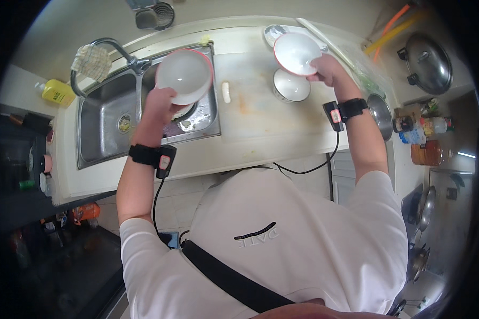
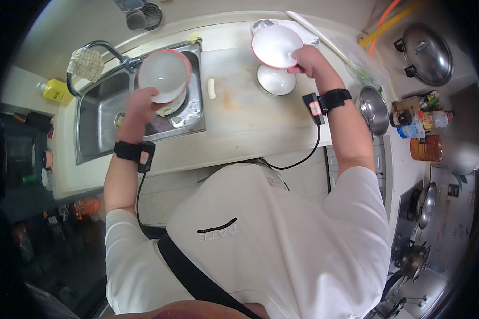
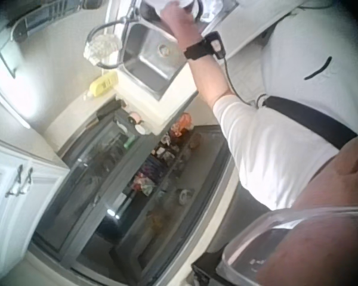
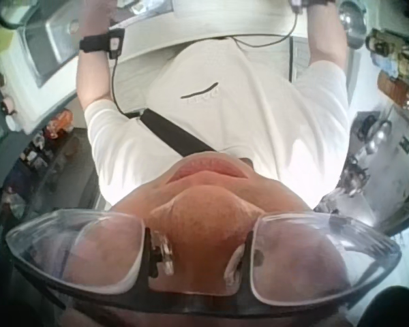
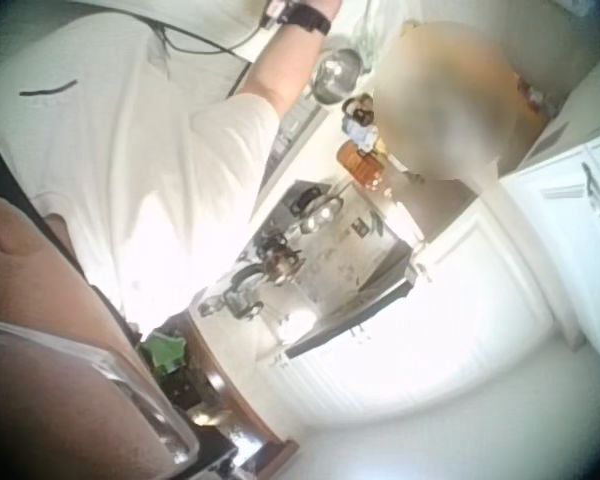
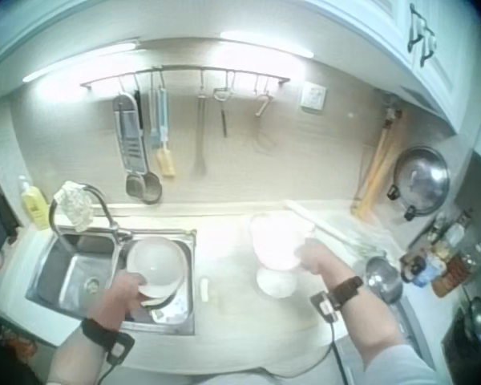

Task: The person arranges sliced oranges on a plate, carries it to the dining table, and places it among other dishes. They then retrieve bowls from a cabinet, place them on the counter, and ladle a hot liquid from a pot into the bowls.

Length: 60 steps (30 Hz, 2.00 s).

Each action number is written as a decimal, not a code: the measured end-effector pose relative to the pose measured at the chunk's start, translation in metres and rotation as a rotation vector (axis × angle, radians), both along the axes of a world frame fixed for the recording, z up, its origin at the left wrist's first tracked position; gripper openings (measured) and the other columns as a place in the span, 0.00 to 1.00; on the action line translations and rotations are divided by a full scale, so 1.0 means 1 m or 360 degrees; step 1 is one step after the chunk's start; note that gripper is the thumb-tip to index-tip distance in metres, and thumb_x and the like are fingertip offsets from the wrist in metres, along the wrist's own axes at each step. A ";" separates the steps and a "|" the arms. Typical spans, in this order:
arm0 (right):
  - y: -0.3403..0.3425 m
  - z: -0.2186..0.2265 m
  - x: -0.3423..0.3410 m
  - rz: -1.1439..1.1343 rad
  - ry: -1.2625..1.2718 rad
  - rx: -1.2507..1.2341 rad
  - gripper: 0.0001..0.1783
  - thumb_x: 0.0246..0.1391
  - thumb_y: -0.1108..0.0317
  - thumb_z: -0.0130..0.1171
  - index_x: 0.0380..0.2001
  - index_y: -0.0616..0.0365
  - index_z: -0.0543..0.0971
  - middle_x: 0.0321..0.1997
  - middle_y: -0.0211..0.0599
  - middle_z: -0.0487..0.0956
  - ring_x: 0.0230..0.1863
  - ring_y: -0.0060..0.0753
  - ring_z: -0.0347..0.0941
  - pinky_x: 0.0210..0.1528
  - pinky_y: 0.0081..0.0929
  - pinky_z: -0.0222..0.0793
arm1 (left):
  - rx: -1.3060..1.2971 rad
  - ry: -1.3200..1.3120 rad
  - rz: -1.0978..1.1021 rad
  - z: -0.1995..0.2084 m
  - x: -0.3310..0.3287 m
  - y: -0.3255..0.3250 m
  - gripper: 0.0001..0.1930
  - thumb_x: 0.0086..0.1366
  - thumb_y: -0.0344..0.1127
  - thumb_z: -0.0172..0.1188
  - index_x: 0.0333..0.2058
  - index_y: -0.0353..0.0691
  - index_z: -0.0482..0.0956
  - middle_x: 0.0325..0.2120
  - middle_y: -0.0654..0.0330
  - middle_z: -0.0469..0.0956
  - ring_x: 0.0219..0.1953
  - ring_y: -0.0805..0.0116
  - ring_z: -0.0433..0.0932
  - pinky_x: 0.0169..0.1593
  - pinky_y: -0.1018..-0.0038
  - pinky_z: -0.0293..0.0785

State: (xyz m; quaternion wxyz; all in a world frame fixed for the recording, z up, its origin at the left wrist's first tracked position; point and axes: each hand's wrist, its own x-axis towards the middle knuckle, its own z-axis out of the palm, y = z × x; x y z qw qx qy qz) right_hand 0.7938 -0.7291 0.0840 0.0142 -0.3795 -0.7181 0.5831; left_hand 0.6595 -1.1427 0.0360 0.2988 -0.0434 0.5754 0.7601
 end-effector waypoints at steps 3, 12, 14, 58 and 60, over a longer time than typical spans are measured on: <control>-0.003 -0.018 0.027 -0.0030 -0.0089 -0.0021 0.20 0.52 0.77 0.47 0.50 0.70 0.68 0.37 0.48 0.76 0.29 0.40 0.79 0.23 0.30 0.81 | -0.0028 -0.0090 -0.0323 -0.012 0.022 0.046 0.25 0.53 0.21 0.47 0.53 0.23 0.61 0.47 0.43 0.69 0.45 0.46 0.77 0.44 0.55 0.81; -0.076 -0.007 0.040 0.0305 0.0142 -0.0222 0.23 0.53 0.75 0.47 0.54 0.66 0.66 0.41 0.49 0.77 0.30 0.36 0.78 0.25 0.30 0.79 | -0.0415 -0.0264 -0.0768 -0.042 0.063 0.096 0.24 0.54 0.21 0.46 0.52 0.25 0.62 0.45 0.46 0.70 0.42 0.49 0.77 0.42 0.55 0.81; -0.080 -0.003 0.039 0.0283 0.0124 -0.0219 0.23 0.53 0.75 0.47 0.54 0.66 0.67 0.43 0.49 0.76 0.30 0.36 0.78 0.25 0.29 0.79 | -0.0364 -0.0274 -0.0797 -0.046 0.064 0.095 0.24 0.54 0.21 0.46 0.53 0.25 0.61 0.45 0.45 0.70 0.42 0.49 0.77 0.42 0.55 0.81; -0.007 -0.095 0.047 -0.0012 -0.0368 -0.0628 0.28 0.54 0.55 0.59 0.46 0.70 0.69 0.34 0.49 0.76 0.31 0.39 0.79 0.27 0.26 0.79 | 0.0127 -0.0258 -0.0396 -0.046 0.074 0.081 0.28 0.54 0.19 0.44 0.57 0.31 0.56 0.49 0.47 0.68 0.46 0.49 0.76 0.42 0.54 0.80; -0.006 -0.110 0.042 -0.0144 -0.0290 -0.0605 0.19 0.55 0.68 0.53 0.47 0.68 0.69 0.40 0.49 0.77 0.34 0.42 0.79 0.28 0.27 0.80 | 0.0256 -0.0071 -0.0234 -0.044 0.071 0.072 0.31 0.53 0.18 0.44 0.59 0.34 0.55 0.50 0.49 0.67 0.49 0.52 0.73 0.45 0.57 0.78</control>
